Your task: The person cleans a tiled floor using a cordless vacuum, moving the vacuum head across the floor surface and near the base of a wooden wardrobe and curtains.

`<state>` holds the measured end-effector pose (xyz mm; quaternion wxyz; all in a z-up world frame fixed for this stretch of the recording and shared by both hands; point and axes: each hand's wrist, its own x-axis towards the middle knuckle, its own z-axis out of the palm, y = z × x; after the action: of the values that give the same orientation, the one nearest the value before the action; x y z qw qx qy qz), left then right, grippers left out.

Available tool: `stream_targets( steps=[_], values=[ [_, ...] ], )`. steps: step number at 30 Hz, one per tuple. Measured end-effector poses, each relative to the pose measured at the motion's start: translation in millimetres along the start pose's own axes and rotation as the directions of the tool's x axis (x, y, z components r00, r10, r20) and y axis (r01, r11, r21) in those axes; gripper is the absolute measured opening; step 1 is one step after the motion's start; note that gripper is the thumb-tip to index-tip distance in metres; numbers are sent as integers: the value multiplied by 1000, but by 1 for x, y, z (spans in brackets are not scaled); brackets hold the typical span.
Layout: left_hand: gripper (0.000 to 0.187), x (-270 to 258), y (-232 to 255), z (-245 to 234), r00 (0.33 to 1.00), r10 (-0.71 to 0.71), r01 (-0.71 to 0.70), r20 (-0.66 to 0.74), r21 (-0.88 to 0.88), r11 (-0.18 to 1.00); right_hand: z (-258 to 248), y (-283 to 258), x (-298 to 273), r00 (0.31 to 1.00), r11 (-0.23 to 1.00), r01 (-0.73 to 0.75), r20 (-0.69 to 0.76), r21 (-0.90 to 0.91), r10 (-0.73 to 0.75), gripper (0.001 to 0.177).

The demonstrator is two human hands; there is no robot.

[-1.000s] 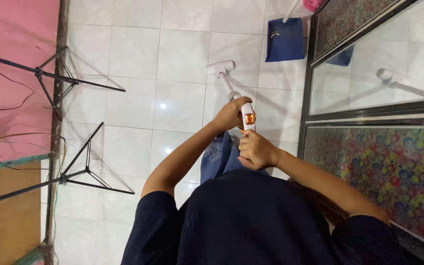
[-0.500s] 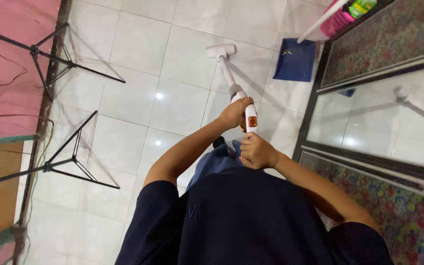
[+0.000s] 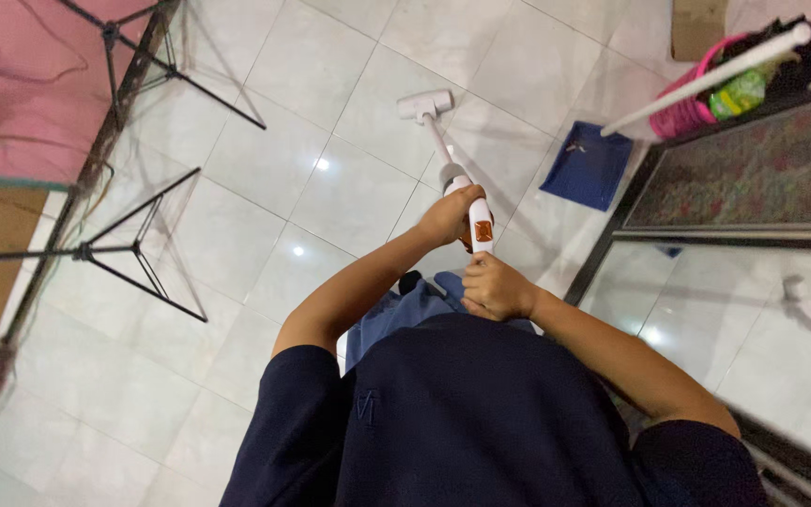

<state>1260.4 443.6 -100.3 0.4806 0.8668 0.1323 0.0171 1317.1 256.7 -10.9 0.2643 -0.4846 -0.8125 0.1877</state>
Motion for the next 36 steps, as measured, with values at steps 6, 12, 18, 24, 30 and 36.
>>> stream_targets(
  steps=[6,12,18,24,30,36],
  values=[
    [46,18,9,14,982,1,4,-190,23,1000,-28,37,-20,992,995,100,71,15,-101,26],
    [44,22,48,35,961,-58,63,-271,11,998,-65,60,-60,939,951,303,153,55,-308,24],
    [42,16,71,50,925,-148,139,-350,-53,989,-70,76,-79,868,898,439,258,-3,-424,15],
    [44,14,72,39,902,-141,126,-407,-63,990,-73,76,-59,896,912,405,167,70,-411,23],
    [42,32,67,45,825,-215,158,-523,-152,976,-102,82,-51,879,924,362,283,127,-383,28],
    [32,76,67,36,779,-228,156,-584,-172,973,-145,121,-34,836,892,422,312,161,-452,25]
  ],
)
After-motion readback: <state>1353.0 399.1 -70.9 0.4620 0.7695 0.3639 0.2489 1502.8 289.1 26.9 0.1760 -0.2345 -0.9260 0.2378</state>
